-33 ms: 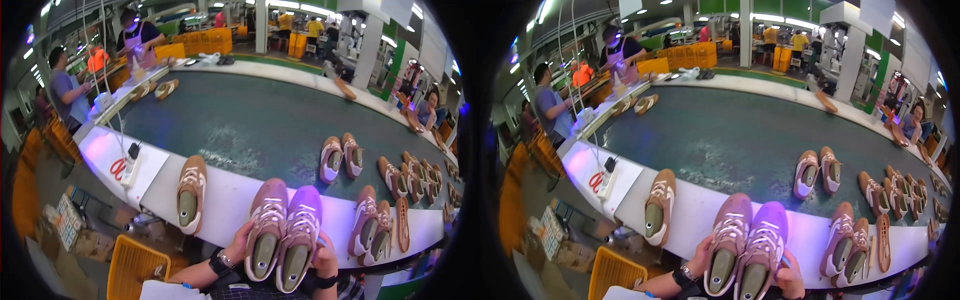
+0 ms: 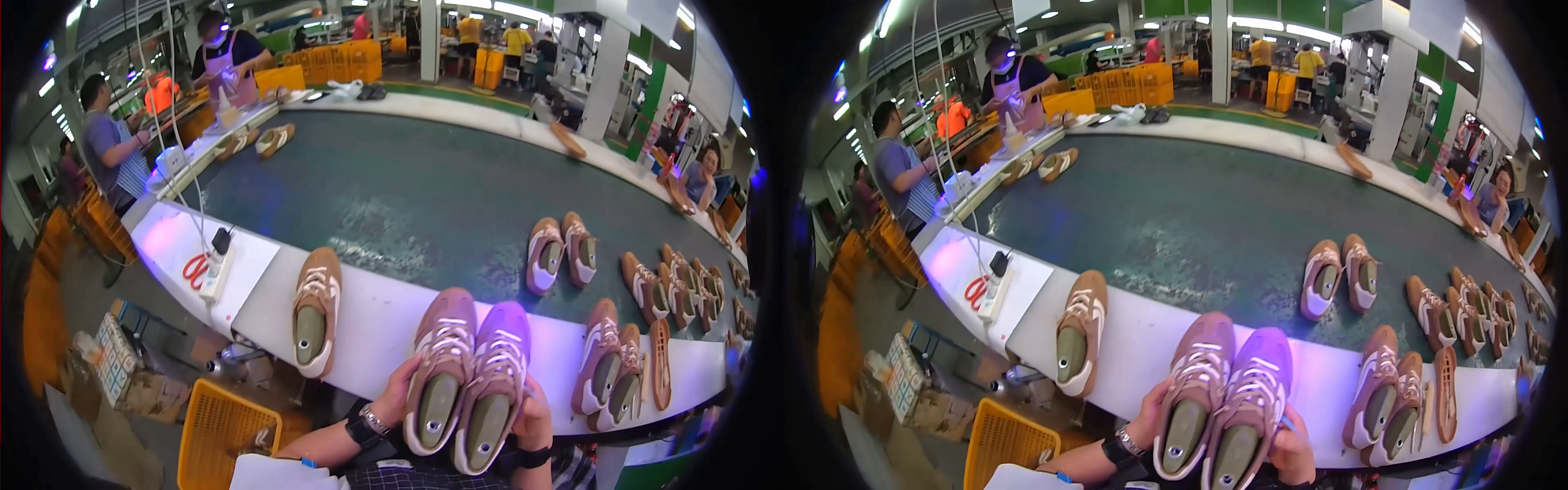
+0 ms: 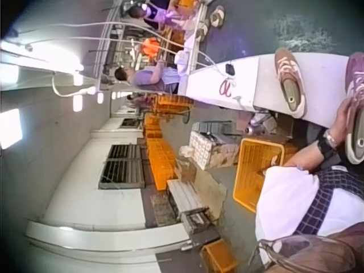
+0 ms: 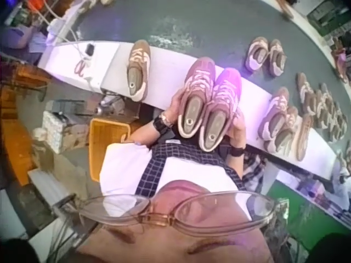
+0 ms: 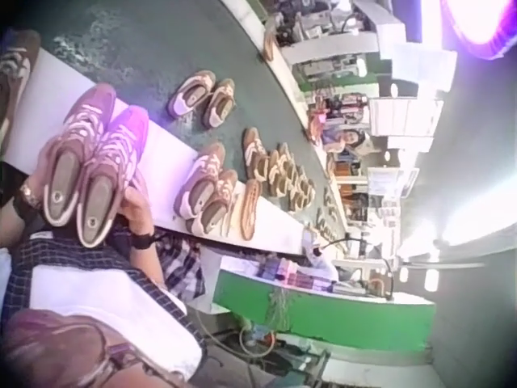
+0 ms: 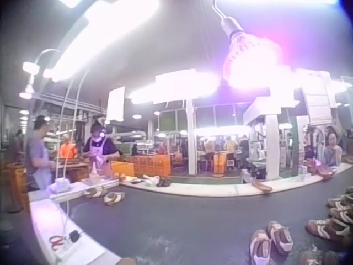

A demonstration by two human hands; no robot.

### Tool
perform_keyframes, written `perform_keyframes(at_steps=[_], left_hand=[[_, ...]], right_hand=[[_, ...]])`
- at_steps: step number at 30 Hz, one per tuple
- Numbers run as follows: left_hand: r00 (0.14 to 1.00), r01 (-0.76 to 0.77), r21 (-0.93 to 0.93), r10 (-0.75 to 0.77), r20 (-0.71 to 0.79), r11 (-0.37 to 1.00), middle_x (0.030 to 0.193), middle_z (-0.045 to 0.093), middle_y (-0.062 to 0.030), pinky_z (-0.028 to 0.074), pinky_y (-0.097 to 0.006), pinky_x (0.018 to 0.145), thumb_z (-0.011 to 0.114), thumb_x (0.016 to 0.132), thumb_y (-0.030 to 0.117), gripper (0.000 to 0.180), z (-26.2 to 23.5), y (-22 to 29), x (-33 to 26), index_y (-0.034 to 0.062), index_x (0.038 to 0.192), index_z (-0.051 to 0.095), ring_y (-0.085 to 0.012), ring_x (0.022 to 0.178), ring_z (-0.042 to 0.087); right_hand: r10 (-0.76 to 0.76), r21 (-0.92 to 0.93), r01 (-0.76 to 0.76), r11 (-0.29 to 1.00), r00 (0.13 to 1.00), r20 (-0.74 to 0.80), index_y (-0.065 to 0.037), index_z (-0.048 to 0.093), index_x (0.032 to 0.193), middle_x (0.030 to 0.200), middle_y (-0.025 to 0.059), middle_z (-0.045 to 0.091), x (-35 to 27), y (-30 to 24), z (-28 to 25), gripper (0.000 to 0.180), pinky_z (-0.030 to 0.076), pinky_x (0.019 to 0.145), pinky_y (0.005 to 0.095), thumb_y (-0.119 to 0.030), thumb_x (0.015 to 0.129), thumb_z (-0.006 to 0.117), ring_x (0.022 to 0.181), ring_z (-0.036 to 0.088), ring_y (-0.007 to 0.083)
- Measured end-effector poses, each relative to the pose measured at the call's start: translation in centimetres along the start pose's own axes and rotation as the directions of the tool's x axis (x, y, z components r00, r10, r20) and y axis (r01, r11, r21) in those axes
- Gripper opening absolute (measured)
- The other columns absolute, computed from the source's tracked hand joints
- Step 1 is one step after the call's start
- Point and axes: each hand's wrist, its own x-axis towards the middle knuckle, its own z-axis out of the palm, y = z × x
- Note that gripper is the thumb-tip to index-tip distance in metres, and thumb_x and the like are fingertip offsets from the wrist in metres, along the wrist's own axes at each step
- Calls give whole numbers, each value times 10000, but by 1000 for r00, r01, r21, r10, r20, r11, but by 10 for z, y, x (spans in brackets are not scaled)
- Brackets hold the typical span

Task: The recorder is inspecting and applying a marking or adhesive to the heel area of shoes on a production line.

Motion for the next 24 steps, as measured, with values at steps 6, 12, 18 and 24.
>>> perform_keyframes(at_steps=[6, 12, 18, 24], left_hand=[[998, 5, -48, -3, 61, 999, 1213, 616, -126, 466, -365, 998, 457, 975, 375, 475, -9, 0, 1, 21, 1282, 537, -221, 1103, 603], [995, -2, -110, 13, 101, 994, 1177, 637, -127, 514, -386, 938, 467, 925, 385, 474, 7, 2, 12, 45, 1243, 558, -257, 1044, 635], [994, -7, -104, 18, 111, 995, 1101, 665, -157, 545, -411, 876, 386, 924, 340, 453, 26, 1, 9, 31, 1180, 596, -281, 971, 663], [984, -113, -70, 121, 129, 991, 1132, 649, -159, 543, -435, 852, 384, 931, 367, 483, 27, -2, 8, 28, 1221, 570, -308, 987, 646]], right_hand=[[67, 277, -41, 960, 994, -83, 24, 549, 1240, 1160, 180, 639, -6, 25, -2, 524, 538, 897, 387, -399, 929, 545, 1045, 642, 272], [62, 473, -49, 880, 998, -11, -10, 507, 1310, 1265, 168, 594, -1, 30, 3, 513, 487, 1000, 431, -353, 937, 594, 1134, 604, 271], [88, 573, -92, 814, 995, 34, -29, 526, 1312, 1252, 170, 613, 4, 27, 5, 546, 507, 982, 427, -386, 909, 616, 1098, 633, 282], [44, 653, -165, 740, 979, 197, -77, 519, 1335, 1261, 139, 613, 7, 36, 5, 597, 497, 998, 431, -419, 867, 662, 1117, 621, 272]])
